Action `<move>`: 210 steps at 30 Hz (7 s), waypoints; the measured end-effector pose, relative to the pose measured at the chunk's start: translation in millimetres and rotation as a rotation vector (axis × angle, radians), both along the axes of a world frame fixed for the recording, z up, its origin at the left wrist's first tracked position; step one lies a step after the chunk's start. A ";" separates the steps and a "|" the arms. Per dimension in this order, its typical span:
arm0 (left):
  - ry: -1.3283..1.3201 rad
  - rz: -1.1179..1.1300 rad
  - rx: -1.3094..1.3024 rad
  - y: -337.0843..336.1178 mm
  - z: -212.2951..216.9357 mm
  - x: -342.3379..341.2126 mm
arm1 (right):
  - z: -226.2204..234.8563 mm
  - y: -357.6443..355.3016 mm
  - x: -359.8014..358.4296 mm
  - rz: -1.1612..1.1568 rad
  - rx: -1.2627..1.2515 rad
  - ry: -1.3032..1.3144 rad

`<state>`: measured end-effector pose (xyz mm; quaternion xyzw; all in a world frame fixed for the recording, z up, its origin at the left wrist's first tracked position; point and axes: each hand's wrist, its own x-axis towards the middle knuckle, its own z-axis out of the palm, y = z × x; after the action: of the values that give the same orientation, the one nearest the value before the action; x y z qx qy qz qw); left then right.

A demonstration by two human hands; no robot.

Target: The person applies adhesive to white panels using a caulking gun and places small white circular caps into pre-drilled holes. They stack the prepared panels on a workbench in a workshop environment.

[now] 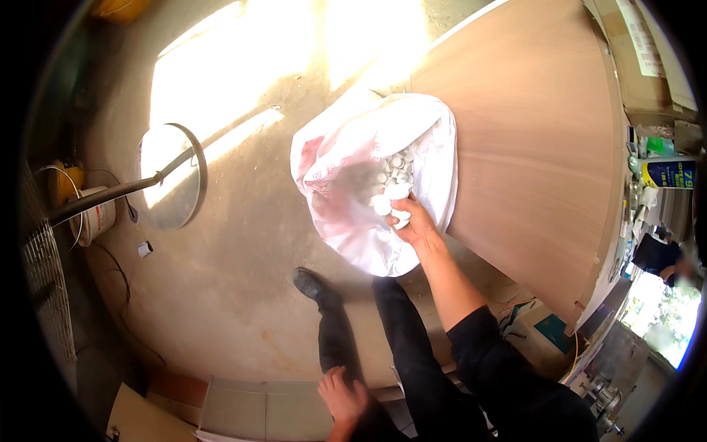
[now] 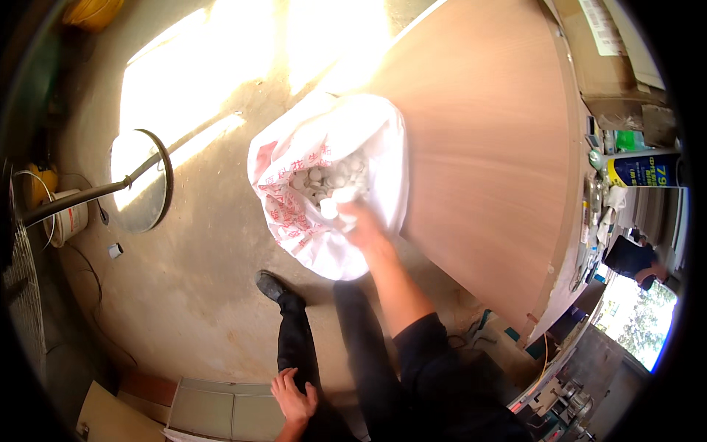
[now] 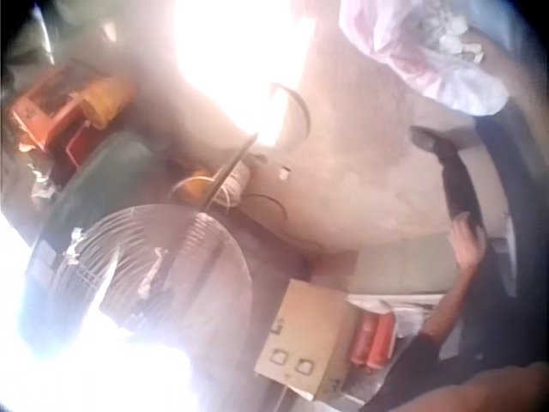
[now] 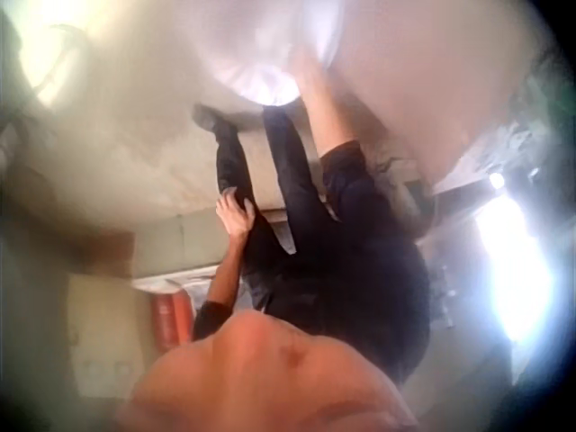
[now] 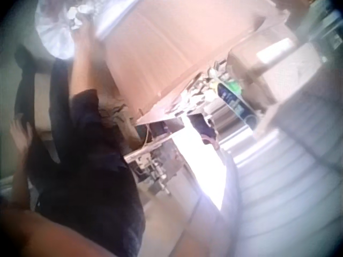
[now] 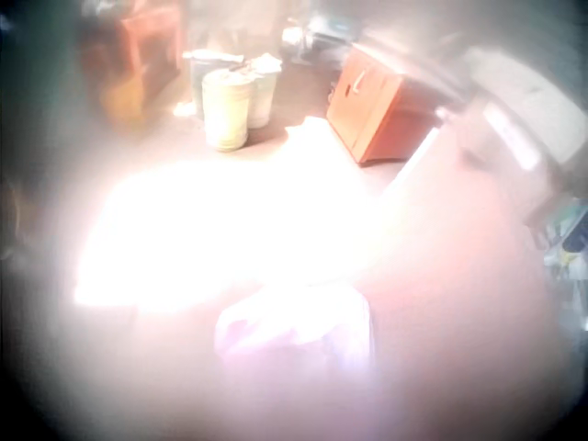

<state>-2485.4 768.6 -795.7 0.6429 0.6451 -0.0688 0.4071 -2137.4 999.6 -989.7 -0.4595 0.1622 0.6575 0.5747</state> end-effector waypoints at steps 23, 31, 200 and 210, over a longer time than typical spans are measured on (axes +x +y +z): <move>-0.392 -0.654 -0.144 56.1 70.3 143.5 | 405.3 -422.8 -85.3 -0.179 0.242 -0.151; -0.402 -0.985 -0.177 49.1 162.5 378.9 | 429.9 -505.3 -37.0 -0.630 0.307 -0.059; -0.764 0.051 0.325 -768.9 202.8 2204.4 | 955.3 -913.8 2306.8 0.858 0.233 -2.598; -0.570 -0.052 0.307 -783.4 277.8 2232.0 | 952.8 -894.0 2342.6 0.958 0.288 -2.739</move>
<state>-253.4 -14.8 -517.9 0.7066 0.4913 0.2018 0.4675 205.1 105.6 -36.8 -0.6620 -0.7326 -0.1513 0.0467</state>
